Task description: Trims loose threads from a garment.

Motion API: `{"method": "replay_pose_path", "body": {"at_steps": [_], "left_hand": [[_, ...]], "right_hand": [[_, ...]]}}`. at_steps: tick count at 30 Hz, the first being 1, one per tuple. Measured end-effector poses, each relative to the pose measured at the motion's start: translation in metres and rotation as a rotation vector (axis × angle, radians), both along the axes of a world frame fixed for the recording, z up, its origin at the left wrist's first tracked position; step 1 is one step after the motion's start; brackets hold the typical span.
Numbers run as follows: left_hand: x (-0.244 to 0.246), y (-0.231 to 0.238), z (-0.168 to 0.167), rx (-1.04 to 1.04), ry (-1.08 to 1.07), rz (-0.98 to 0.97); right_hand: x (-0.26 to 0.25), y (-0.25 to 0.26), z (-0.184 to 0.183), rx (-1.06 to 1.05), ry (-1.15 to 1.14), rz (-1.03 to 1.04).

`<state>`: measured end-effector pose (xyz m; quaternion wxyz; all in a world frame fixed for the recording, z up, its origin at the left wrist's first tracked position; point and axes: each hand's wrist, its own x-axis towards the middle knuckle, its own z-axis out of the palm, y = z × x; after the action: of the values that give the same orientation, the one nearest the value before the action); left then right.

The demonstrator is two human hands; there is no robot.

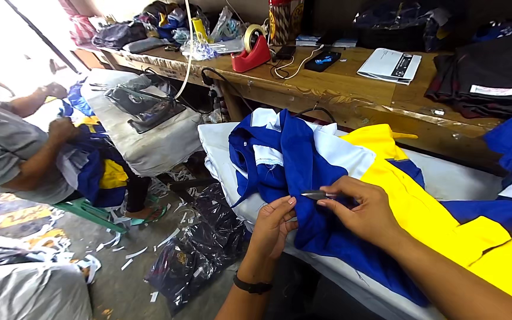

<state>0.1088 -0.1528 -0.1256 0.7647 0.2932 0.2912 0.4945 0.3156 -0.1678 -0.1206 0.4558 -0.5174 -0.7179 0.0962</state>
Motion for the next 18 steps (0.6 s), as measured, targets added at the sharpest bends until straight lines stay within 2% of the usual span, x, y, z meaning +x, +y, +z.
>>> {"method": "replay_pose_path", "body": {"at_steps": [3,9,13,18], "left_hand": [[0.001,0.0,-0.001,0.013,0.015,0.016],[0.003,-0.002,-0.003,0.058,0.075,0.05],[0.001,0.001,-0.007,0.066,0.091,0.08],[0.009,0.005,-0.009,0.189,0.195,0.097]], "right_hand": [[-0.005,0.006,0.006,-0.151,0.135,0.051],[-0.018,0.013,0.005,-0.166,0.262,0.291],[-0.01,-0.006,0.022,-0.5,0.495,0.558],[-0.011,-0.023,0.015,-0.841,0.76,0.593]]}}
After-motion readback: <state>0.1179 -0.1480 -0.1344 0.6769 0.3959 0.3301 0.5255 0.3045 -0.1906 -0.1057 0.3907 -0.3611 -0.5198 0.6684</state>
